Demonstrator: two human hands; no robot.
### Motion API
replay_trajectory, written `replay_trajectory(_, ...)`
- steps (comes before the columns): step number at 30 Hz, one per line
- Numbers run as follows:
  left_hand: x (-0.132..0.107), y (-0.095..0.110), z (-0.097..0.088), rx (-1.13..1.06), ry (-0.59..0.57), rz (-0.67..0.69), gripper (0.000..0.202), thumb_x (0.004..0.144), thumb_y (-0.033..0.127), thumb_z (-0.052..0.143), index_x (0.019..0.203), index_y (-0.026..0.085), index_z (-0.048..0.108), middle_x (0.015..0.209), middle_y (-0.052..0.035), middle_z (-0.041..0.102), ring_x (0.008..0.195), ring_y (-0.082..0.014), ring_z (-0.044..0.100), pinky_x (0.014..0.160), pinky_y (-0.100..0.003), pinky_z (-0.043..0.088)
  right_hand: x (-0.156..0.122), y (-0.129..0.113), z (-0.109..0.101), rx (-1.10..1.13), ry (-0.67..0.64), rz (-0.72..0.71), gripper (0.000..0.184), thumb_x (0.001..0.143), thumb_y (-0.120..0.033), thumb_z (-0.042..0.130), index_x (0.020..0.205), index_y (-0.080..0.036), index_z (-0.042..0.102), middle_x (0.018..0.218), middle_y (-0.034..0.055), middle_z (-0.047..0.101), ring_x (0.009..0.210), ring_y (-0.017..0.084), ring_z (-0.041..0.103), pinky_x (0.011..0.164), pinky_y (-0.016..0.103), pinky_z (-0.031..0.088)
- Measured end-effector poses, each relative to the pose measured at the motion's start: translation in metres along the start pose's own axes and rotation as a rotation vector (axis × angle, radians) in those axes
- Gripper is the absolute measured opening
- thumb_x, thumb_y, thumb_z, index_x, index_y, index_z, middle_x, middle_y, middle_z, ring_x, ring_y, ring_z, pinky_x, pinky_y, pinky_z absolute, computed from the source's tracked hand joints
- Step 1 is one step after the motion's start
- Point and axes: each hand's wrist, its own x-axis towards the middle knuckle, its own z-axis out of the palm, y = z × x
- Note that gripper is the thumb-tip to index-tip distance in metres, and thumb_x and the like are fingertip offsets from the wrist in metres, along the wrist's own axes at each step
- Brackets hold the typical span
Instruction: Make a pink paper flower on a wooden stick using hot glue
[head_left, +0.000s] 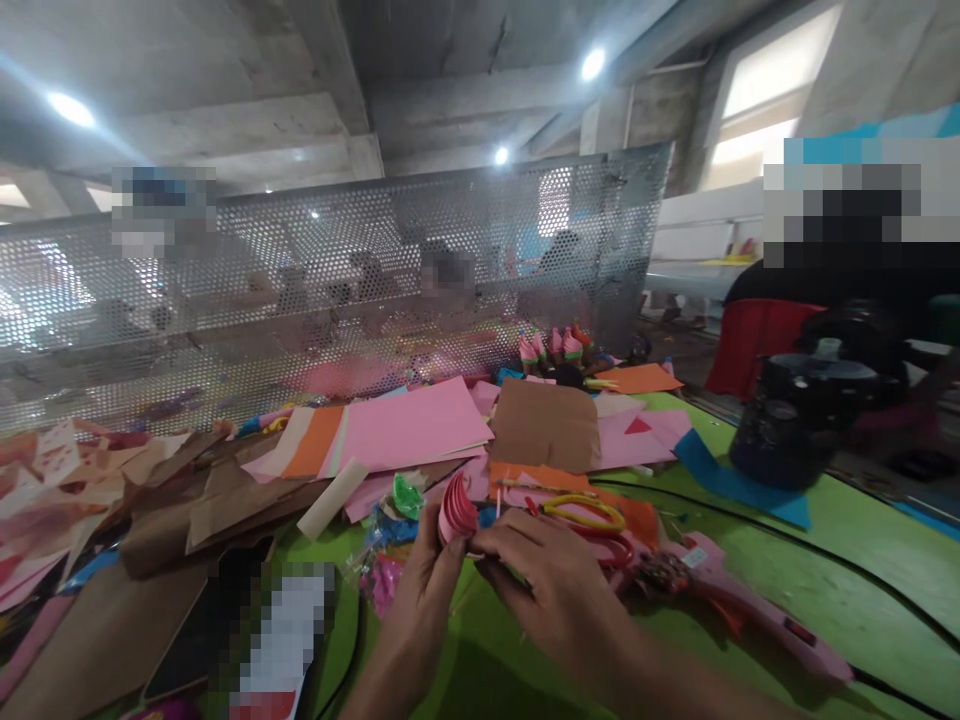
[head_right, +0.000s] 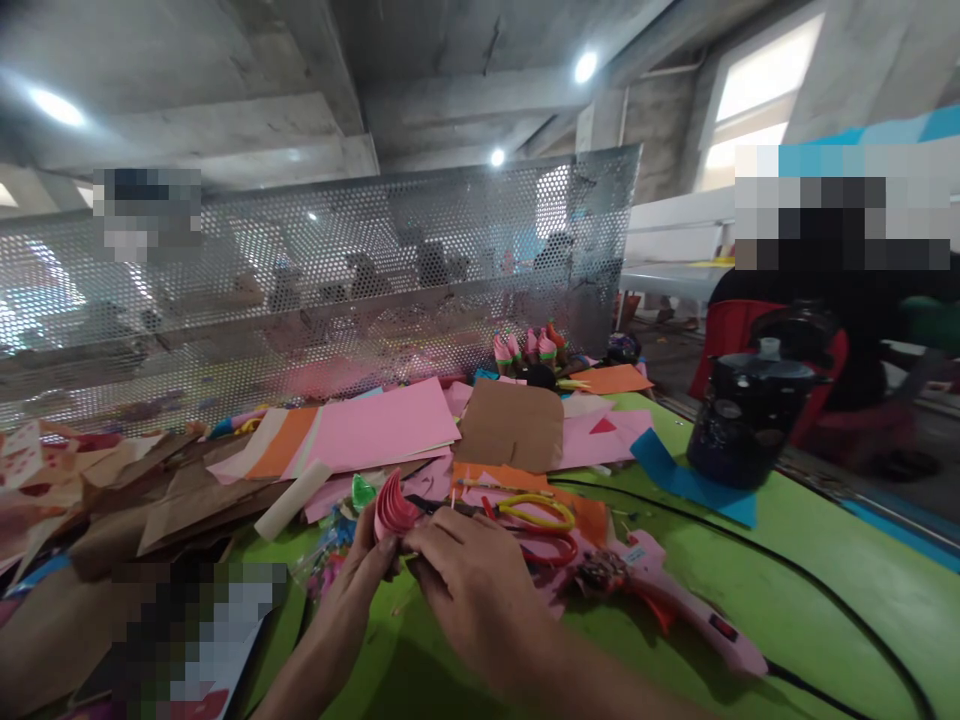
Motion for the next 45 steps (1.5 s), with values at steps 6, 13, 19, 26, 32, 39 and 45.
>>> replay_trajectory(6, -0.005, 0.010, 0.002, 0.024, -0.015, -0.018, 0.061, 0.087, 0.051, 0.056, 0.138, 0.019, 0.045, 0.129, -0.0098, 0.061, 0.124, -0.0255, 0.049, 0.105, -0.033, 0.036, -0.001, -0.001, 0.002, -0.162, -0.006, -0.082, 0.012, 0.091, -0.010, 0.054, 0.086, -0.019, 0.060, 0.081, 0.0026, 0.064, 0.072, 0.018, 0.057, 0.067, 0.031, 0.037)
replay_trajectory(13, -0.004, 0.005, -0.001, 0.081, 0.079, -0.106, 0.055, 0.088, 0.049, 0.054, 0.134, 0.020, 0.052, 0.135, -0.0090, 0.059, 0.130, -0.0283, 0.047, 0.109, -0.038, 0.032, -0.002, 0.000, 0.000, -0.264, -0.095, -0.178, 0.015, 0.088, -0.011, 0.055, 0.099, -0.020, 0.060, 0.090, 0.0029, 0.065, 0.077, 0.019, 0.059, 0.069, 0.034, 0.034)
replay_trajectory(19, 0.001, -0.003, -0.001, 0.059, 0.004, 0.049, 0.057, 0.089, 0.054, 0.045, 0.135, 0.021, 0.049, 0.131, -0.0083, 0.061, 0.120, -0.0263, 0.052, 0.102, -0.036, 0.038, -0.005, 0.001, -0.001, -0.340, -0.131, -0.242, 0.017, 0.089, -0.014, 0.056, 0.104, -0.021, 0.060, 0.093, 0.0039, 0.066, 0.073, 0.018, 0.059, 0.067, 0.035, 0.033)
replay_trajectory(26, 0.006, -0.013, -0.011, 0.116, -0.052, -0.088, 0.066, 0.087, 0.060, 0.046, 0.140, 0.020, 0.043, 0.072, -0.0003, 0.061, 0.059, -0.0162, 0.050, 0.059, -0.027, 0.041, 0.006, 0.000, -0.017, 0.098, 0.028, 0.011, 0.011, 0.091, -0.013, 0.056, 0.091, -0.022, 0.062, 0.086, 0.0019, 0.065, 0.078, 0.017, 0.059, 0.071, 0.029, 0.040)
replay_trajectory(32, 0.001, -0.012, -0.008, 0.079, -0.053, -0.092, 0.071, 0.086, 0.065, 0.047, 0.141, 0.020, 0.044, 0.080, -0.0022, 0.059, 0.075, -0.0192, 0.052, 0.071, -0.029, 0.042, 0.014, 0.014, -0.013, 0.516, 0.064, 0.289, 0.024, 0.079, -0.010, 0.068, 0.100, -0.020, 0.062, 0.090, 0.0009, 0.066, 0.080, 0.016, 0.060, 0.069, 0.025, 0.045)
replay_trajectory(39, -0.004, -0.008, -0.007, 0.041, -0.104, -0.112, 0.073, 0.086, 0.063, 0.048, 0.145, 0.021, 0.038, 0.102, -0.0076, 0.064, 0.103, -0.0251, 0.055, 0.094, -0.036, 0.039, 0.018, 0.016, -0.011, 0.634, -0.054, 0.268, 0.012, 0.075, -0.008, 0.071, 0.082, -0.016, 0.065, 0.074, -0.0032, 0.062, 0.064, 0.011, 0.053, 0.057, 0.020, 0.039)
replay_trajectory(45, -0.011, 0.005, -0.010, 0.129, -0.170, -0.161, 0.066, 0.091, 0.056, 0.046, 0.147, 0.023, 0.035, 0.139, -0.0094, 0.051, 0.137, -0.0286, 0.033, 0.114, -0.041, 0.022, 0.021, 0.021, -0.016, 0.500, -0.156, 0.159, 0.011, 0.074, -0.008, 0.074, 0.080, -0.016, 0.069, 0.080, -0.0006, 0.066, 0.071, 0.014, 0.058, 0.065, 0.023, 0.042)
